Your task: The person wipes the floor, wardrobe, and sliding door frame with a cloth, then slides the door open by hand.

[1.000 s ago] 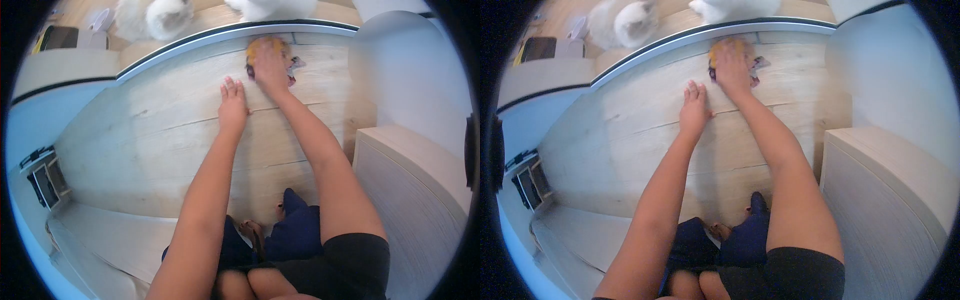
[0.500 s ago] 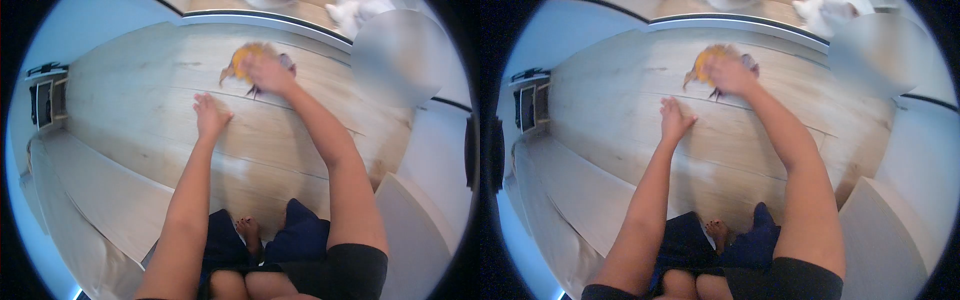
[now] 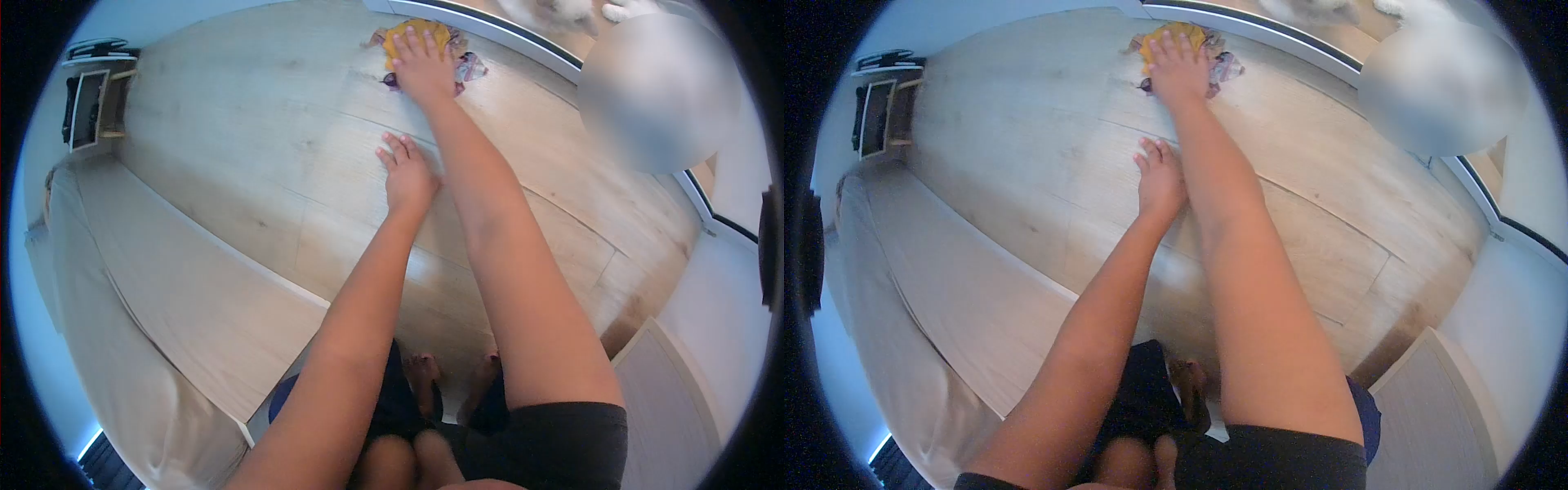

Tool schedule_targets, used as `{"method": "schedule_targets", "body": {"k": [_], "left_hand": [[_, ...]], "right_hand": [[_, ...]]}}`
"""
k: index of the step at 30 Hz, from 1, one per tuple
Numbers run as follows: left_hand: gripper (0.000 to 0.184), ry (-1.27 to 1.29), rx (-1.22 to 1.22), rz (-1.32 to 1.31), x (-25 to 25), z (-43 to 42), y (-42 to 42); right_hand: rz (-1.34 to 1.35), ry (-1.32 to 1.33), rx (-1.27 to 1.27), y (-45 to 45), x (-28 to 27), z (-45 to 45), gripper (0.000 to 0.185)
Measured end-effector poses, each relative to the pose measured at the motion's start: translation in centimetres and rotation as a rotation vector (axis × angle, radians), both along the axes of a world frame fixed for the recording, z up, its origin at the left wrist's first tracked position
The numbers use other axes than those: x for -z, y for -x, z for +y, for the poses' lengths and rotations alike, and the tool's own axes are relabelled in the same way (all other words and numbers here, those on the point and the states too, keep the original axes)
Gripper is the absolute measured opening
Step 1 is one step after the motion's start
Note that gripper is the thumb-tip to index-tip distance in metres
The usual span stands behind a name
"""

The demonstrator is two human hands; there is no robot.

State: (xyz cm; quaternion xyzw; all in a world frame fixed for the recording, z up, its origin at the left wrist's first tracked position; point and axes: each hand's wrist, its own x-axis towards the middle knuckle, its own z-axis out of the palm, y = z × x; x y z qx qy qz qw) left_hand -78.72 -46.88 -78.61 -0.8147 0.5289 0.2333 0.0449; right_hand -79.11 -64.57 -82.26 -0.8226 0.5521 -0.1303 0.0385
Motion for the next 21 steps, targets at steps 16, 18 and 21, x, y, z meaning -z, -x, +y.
{"method": "schedule_targets", "body": {"k": [16, 18, 21], "left_hand": [[0.073, 0.190, -0.041, -0.061, -0.5, 4.1, -15.3], [0.076, -0.036, -0.091, -0.098, -1.8, 5.6, -16.0], [0.083, -0.099, -0.020, -0.091, -1.7, 6.0, -14.7]], "right_hand": [[0.018, -0.139, -0.160, 2.4, -1.5, 12.7, 0.045], [-0.147, -0.041, -0.472, 0.0, -0.4, 15.8, 0.044], [-0.043, -0.218, -0.646, 2.4, -0.2, 17.9, 0.048]]}}
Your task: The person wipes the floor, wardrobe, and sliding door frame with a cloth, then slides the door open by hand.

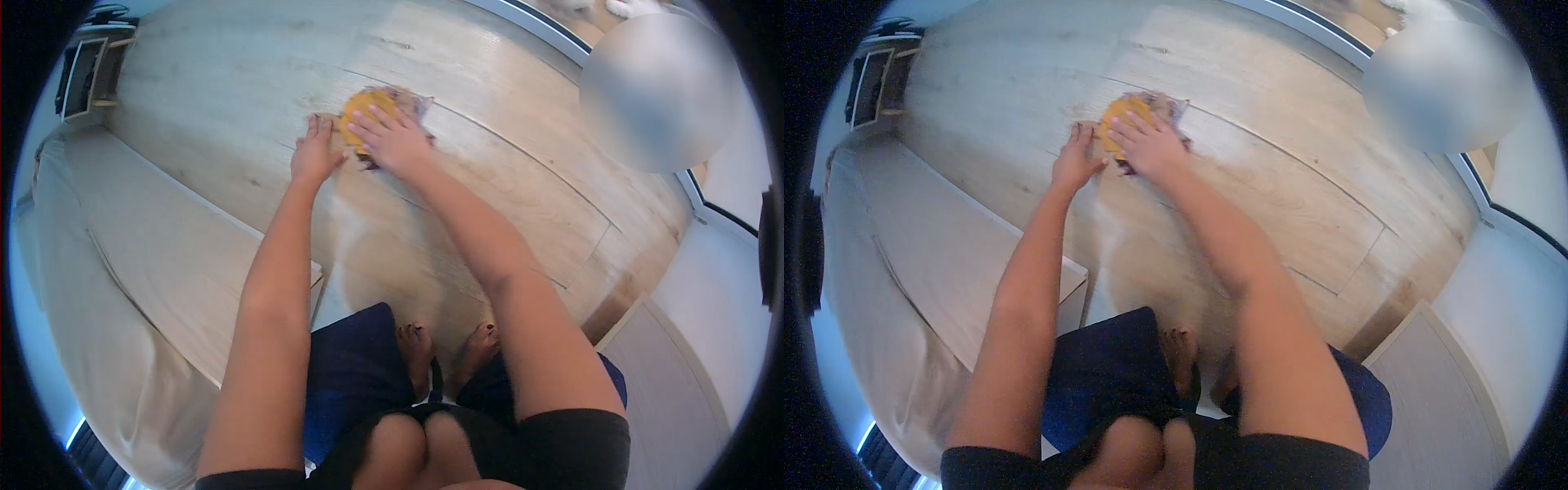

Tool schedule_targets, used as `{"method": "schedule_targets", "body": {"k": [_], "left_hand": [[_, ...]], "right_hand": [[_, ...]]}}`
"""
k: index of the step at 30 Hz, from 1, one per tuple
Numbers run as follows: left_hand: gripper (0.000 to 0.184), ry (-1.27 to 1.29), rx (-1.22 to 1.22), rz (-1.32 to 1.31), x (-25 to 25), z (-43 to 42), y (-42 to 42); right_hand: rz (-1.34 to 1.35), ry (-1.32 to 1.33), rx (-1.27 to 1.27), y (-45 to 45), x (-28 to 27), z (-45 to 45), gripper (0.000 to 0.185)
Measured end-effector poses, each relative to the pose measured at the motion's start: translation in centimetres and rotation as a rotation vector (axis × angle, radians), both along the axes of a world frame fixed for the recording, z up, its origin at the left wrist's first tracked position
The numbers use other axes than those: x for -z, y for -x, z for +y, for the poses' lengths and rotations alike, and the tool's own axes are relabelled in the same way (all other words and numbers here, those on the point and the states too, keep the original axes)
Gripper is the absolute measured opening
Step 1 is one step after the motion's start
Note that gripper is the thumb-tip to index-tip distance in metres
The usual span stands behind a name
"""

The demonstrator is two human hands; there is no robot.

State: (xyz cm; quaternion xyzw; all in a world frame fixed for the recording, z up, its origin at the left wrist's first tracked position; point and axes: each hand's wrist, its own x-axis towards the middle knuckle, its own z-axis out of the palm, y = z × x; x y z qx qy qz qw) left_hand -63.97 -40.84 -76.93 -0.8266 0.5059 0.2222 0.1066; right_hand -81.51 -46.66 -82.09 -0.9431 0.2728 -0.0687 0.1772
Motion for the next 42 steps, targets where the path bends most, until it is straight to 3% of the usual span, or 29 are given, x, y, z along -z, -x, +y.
{"method": "schedule_targets", "body": {"k": [2, 4, 7, 9, 10, 11, 12, 15, 18, 19, 21, 22, 23, 24, 26, 29, 31, 32, 34, 35, 39, 42], "left_hand": [[0.087, 0.041, -0.032, -0.004, 0.3, 0.1, 0.7], [0.092, 0.072, -0.069, -0.012, 0.5, 0.3, 0.6], [0.100, 0.108, -0.138, -0.006, 0.6, -0.1, -0.2], [0.104, -0.003, -0.099, -0.077, 1.5, -0.6, -0.5], [0.104, 0.002, -0.063, -0.067, 2.8, -0.4, -1.3], [0.104, 0.010, -0.024, -0.051, 4.4, -0.2, -2.3], [0.104, -0.010, -0.003, -0.067, 3.9, -0.5, -1.9], [0.102, 0.014, 0.067, -0.144, 3.6, -0.3, -2.1], [0.101, -0.141, -0.020, -0.139, 1.3, -2.1, -0.2], [0.101, -0.144, -0.009, -0.133, 1.5, -2.4, 0.0], [0.101, -0.105, 0.021, -0.100, 1.3, -2.0, -0.4], [0.101, -0.107, 0.029, -0.112, 1.2, -2.0, -0.5], [0.102, -0.108, 0.040, -0.135, 1.2, -2.0, -0.2], [0.103, -0.112, 0.047, -0.156, 1.2, -2.0, 0.0], [0.103, -0.135, 0.059, -0.178, 1.1, -1.8, 0.0], [0.102, -0.176, 0.069, -0.195, 0.7, -1.9, 0.3], [0.101, -0.177, 0.065, -0.196, 0.2, -2.7, 1.0], [0.100, -0.166, 0.075, -0.190, -0.2, -2.5, 1.2], [0.100, -0.171, 0.086, -0.193, -0.4, -1.9, 0.9], [0.099, -0.169, 0.079, -0.205, -0.4, -2.1, 1.0], [0.099, -0.180, 0.032, -0.200, 0.2, -2.6, 1.2], [0.097, -0.183, 0.023, -0.185, 1.4, -2.6, 0.8]], "right_hand": [[0.269, 0.084, 0.138, 4.7, -1.0, -0.3, 0.048], [0.104, 0.106, 0.469, 9.3, -1.2, 0.3, 0.050], [0.155, 0.185, 0.677, 7.6, -1.1, 1.5, 0.052], [0.010, 0.063, 0.648, 3.8, -0.8, 0.0, 0.053], [-0.045, 0.206, 0.595, 1.2, -0.2, -0.7, 0.050], [-0.175, 0.080, 0.648, -1.8, 0.0, -1.8, 0.049], [0.009, -0.009, 0.546, -3.9, -1.1, -2.9, 0.049], [-0.020, 0.164, 0.538, -6.5, 0.2, -2.2, 0.053], [-0.102, 0.039, 0.467, -1.4, 1.3, -1.0, 0.050], [0.024, -0.029, 0.515, 2.4, -1.8, -1.2, 0.051], [0.192, 0.179, 0.785, 10.1, 0.3, -0.5, 0.055], [0.168, 0.168, 0.921, 14.6, -2.5, 0.1, 0.057], [0.205, 0.131, 1.112, 19.1, -1.6, 0.9, 0.058], [0.218, -0.081, 1.252, 22.4, -4.2, 0.9, 0.060], [0.186, -0.024, 1.530, 28.0, -1.1, 1.9, 0.059], [0.227, 0.036, 1.599, 25.1, 0.5, 1.7, 0.059], [0.527, -0.094, 1.173, 18.3, -3.1, 3.0, 0.061], [0.529, -0.103, 1.171, 18.0, -3.0, 4.3, 0.061], [0.170, -0.197, 0.922, 17.3, -1.8, 7.0, 0.063], [0.252, -0.074, 0.940, 19.2, -1.5, 7.2, 0.065], [0.306, -0.220, 1.471, 29.8, -1.5, 5.1, 0.059], [0.312, -0.281, 1.510, 33.5, -1.6, 4.9, 0.062]]}}
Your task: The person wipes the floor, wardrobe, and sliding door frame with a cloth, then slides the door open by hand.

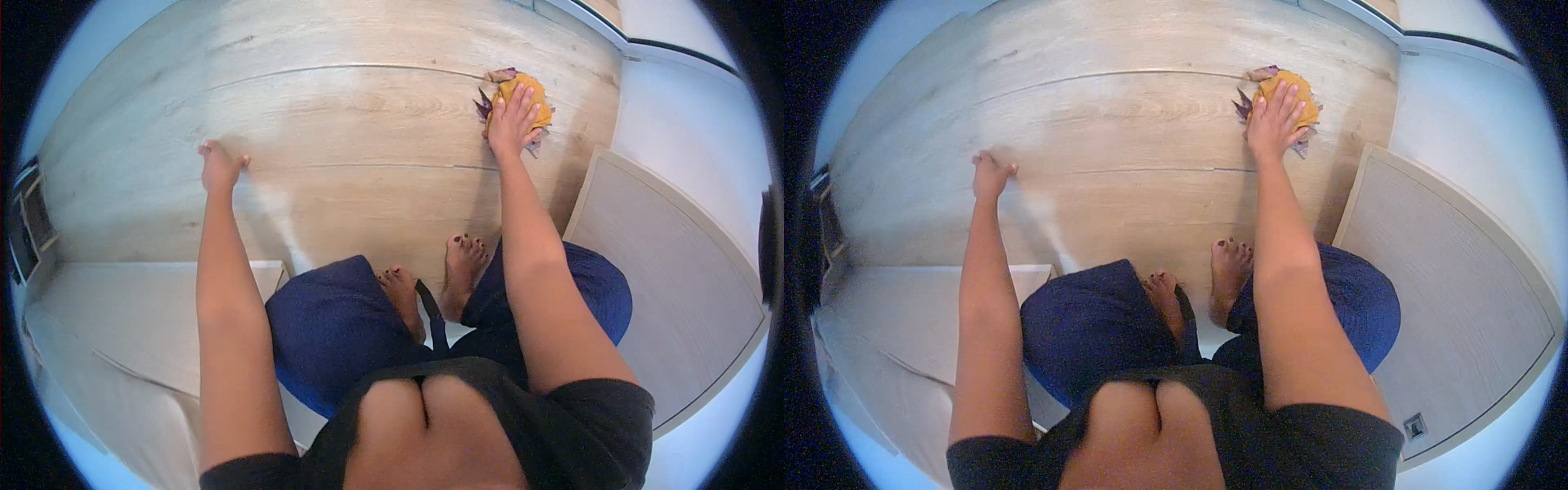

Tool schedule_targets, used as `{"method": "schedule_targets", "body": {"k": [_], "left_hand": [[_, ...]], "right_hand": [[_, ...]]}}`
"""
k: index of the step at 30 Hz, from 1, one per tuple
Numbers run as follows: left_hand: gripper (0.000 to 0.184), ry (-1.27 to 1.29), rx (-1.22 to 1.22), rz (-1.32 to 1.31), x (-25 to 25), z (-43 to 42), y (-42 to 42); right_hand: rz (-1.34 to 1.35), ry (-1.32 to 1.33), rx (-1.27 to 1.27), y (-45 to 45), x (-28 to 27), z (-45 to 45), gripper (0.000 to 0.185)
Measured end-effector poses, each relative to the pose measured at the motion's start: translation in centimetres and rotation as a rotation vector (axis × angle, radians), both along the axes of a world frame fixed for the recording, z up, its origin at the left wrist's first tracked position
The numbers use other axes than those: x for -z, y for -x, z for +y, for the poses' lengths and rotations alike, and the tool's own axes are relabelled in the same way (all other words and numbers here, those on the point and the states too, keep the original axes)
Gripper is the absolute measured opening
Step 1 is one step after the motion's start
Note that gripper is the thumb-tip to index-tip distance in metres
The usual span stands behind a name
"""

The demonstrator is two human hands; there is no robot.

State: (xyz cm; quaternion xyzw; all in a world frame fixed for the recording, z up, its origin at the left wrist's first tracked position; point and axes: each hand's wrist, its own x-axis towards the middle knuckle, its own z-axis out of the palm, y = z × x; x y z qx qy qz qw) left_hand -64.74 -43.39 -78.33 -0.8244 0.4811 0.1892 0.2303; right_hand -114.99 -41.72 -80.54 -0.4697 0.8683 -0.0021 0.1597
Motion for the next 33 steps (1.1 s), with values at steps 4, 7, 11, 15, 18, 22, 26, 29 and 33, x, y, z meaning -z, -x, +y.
{"method": "schedule_targets", "body": {"k": [4, 7, 11, 15, 18, 22, 26, 29, 33], "left_hand": [[0.097, 0.330, 0.523, 0.078, 1.1, -2.4, 5.8], [0.103, 0.341, 0.431, 0.443, -2.7, -2.4, 17.5], [0.110, 0.255, 0.218, 0.483, -1.3, -2.7, 24.3], [0.115, 0.302, 0.207, 0.392, 0.6, -2.3, 25.5], [0.116, 0.289, 0.185, 0.382, 0.3, -2.5, 26.2], [0.117, 0.290, 0.128, 0.370, 0.2, -2.5, 26.9], [0.119, 0.269, 0.110, 0.394, 0.2, -2.7, 26.5], [0.120, 0.292, 0.127, 0.406, 0.9, -2.4, 26.1], [0.120, 0.285, 0.058, 0.379, 0.3, -2.8, 27.3]], "right_hand": [[-0.036, -0.056, -0.099, 1.4, 1.3, -2.2, 0.073], [-0.057, -0.105, -0.157, 1.7, 2.0, -0.7, 0.078], [-0.023, -0.079, -0.176, 2.7, 2.4, -0.6, 0.080], [-0.048, -0.073, -0.180, 2.7, 2.0, -0.8, 0.079], [-0.032, -0.044, -0.180, 2.6, 2.3, -0.7, 0.078], [-0.035, -0.035, -0.181, 2.2, 1.8, -0.6, 0.078], [-0.029, -0.042, -0.179, 2.0, 1.6, -0.9, 0.077], [-0.011, -0.036, -0.186, 2.1, 1.9, -0.8, 0.078], [0.009, 0.010, -0.203, 1.9, 2.3, -0.6, 0.079]]}}
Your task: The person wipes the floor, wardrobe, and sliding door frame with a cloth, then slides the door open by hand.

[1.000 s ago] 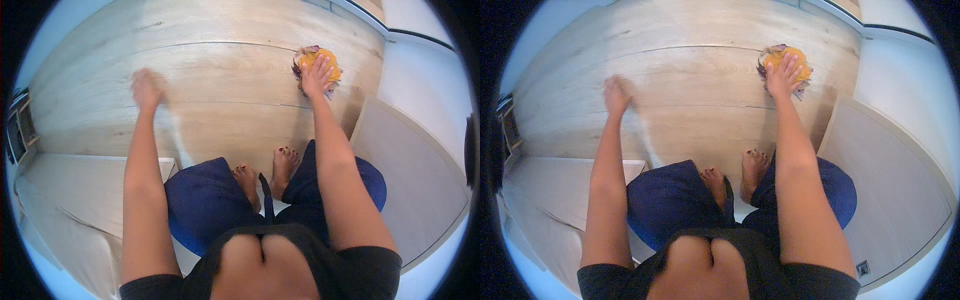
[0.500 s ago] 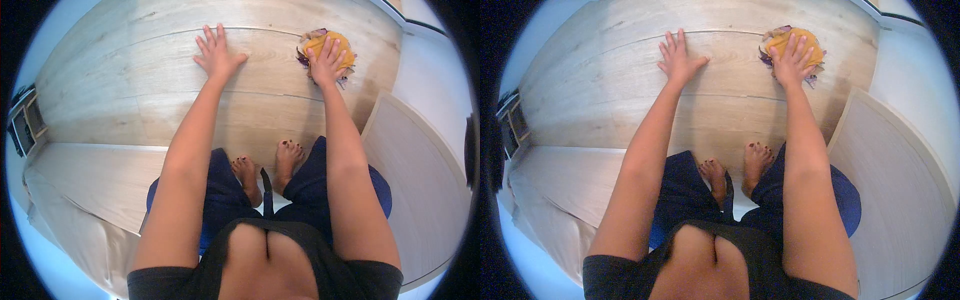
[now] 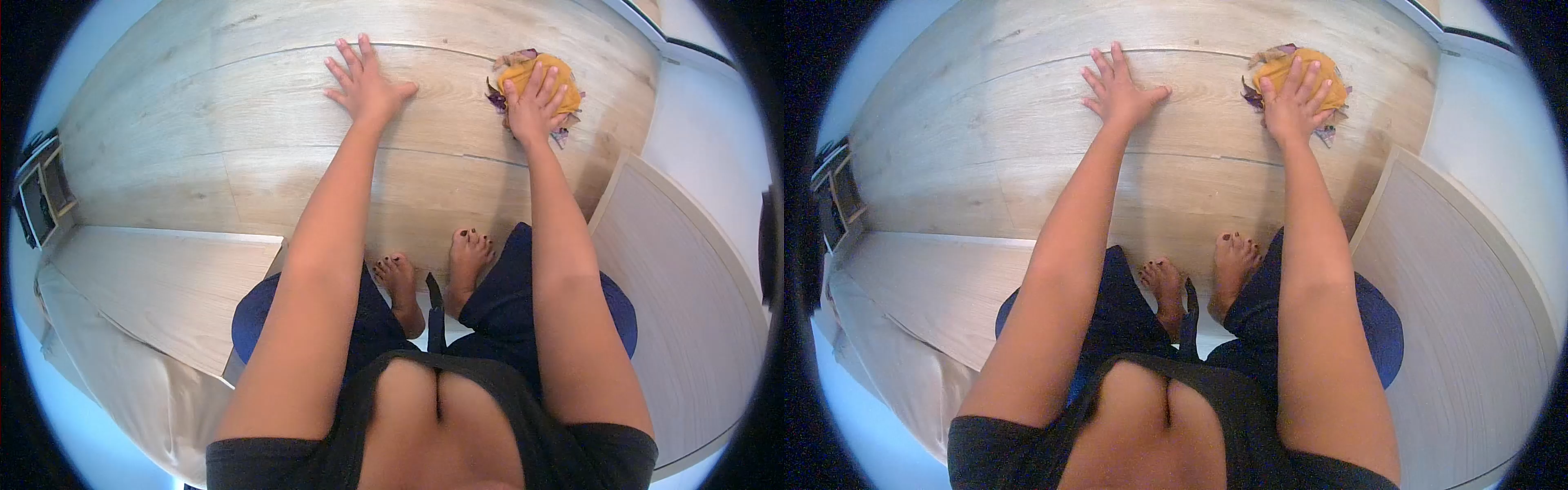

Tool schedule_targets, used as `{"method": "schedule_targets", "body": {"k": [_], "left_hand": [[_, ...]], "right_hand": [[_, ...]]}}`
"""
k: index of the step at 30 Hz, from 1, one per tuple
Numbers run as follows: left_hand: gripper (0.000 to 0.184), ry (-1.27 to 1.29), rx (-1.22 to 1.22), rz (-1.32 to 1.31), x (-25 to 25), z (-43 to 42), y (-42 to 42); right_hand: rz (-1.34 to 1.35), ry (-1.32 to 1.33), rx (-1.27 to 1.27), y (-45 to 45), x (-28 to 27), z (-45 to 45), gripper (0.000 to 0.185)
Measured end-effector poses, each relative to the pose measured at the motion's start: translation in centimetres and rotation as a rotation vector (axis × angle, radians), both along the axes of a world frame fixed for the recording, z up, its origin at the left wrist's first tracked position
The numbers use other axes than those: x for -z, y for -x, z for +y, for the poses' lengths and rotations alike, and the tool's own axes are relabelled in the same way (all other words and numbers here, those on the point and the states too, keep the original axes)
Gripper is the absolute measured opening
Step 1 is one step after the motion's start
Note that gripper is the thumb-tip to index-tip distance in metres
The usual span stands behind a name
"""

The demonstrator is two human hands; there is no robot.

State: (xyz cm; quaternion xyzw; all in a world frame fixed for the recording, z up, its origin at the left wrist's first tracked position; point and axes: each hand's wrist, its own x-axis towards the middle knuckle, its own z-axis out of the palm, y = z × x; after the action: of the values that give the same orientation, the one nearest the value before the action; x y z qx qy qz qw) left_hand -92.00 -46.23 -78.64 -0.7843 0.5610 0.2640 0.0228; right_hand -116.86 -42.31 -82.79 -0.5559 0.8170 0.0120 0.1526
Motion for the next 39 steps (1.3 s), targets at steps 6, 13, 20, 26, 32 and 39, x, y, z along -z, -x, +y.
{"method": "schedule_targets", "body": {"k": [6, 13, 20, 26, 32, 39], "left_hand": [[0.121, 0.001, 0.048, 0.038, 0.2, 0.3, -0.6], [0.123, -0.012, 0.032, 0.053, 0.6, 0.6, -1.0], [0.123, 0.010, -0.220, 0.120, 1.1, 1.7, 0.8], [0.122, 0.070, -0.319, 0.137, 2.0, 3.4, 2.0], [0.120, 0.071, -0.317, 0.175, 1.9, 3.8, 1.5], [0.118, 0.056, -0.350, 0.179, 1.4, 3.3, 2.1]], "right_hand": [[-0.004, -0.041, 0.011, 0.1, -0.2, 0.0, 0.079], [-0.033, -0.026, 0.023, 0.1, -0.5, 0.0, 0.078], [0.016, -0.009, -0.001, 0.0, 0.0, 0.0, 0.076], [0.028, 0.016, 0.000, -0.1, 0.0, 0.1, 0.076], [0.027, 0.013, 0.008, -0.2, -0.1, 0.0, 0.076], [0.013, 0.041, -0.002, -0.1, 0.1, -0.1, 0.075]]}}
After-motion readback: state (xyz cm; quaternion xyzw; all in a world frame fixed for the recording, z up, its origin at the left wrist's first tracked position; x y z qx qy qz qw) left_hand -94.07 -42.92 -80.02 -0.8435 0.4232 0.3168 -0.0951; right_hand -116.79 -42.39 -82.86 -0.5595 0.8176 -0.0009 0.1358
